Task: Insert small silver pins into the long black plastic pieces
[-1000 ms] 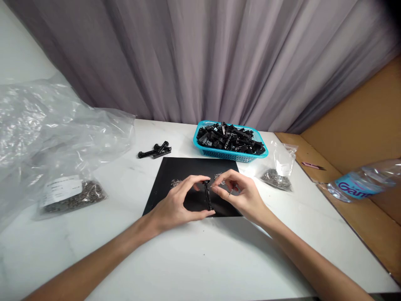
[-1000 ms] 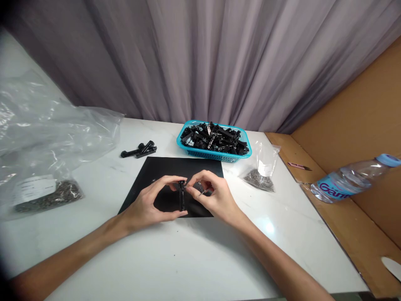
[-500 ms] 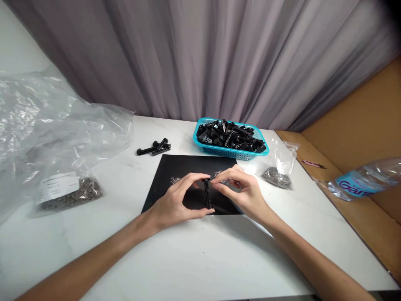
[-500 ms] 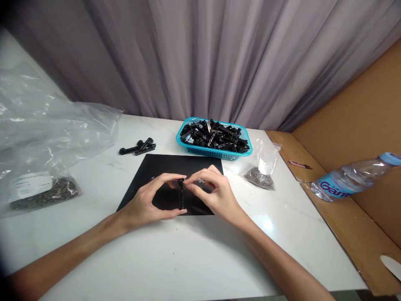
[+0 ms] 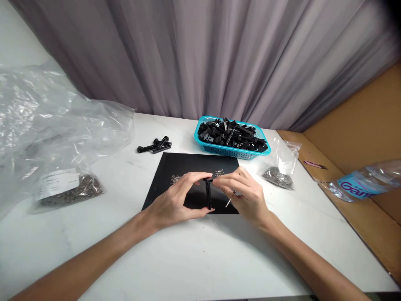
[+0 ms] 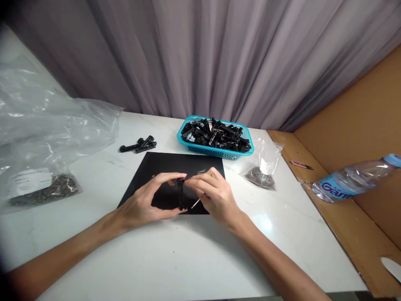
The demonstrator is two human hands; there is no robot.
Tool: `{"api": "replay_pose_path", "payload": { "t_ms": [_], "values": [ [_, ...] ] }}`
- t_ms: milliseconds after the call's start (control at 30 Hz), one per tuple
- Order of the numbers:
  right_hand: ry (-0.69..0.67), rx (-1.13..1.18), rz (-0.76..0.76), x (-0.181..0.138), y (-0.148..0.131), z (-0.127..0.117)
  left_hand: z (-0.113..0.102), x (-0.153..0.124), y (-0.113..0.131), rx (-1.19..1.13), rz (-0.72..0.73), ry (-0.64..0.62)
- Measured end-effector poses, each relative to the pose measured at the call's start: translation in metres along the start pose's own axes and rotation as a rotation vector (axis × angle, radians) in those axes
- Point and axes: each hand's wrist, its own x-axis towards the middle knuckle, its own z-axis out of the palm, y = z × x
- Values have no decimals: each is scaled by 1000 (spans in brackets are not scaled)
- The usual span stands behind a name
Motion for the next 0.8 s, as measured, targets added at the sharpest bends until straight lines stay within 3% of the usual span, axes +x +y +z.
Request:
{"api": "replay_pose_path", "payload": {
  "t_ms": [600,800],
  "values": [
    [17,-91,10,-3,-3,0,0,1,0,-18,40,14],
    [83,-128,-46,-3,-8,3,3,1,0,-25,45,24]
  ]
}}
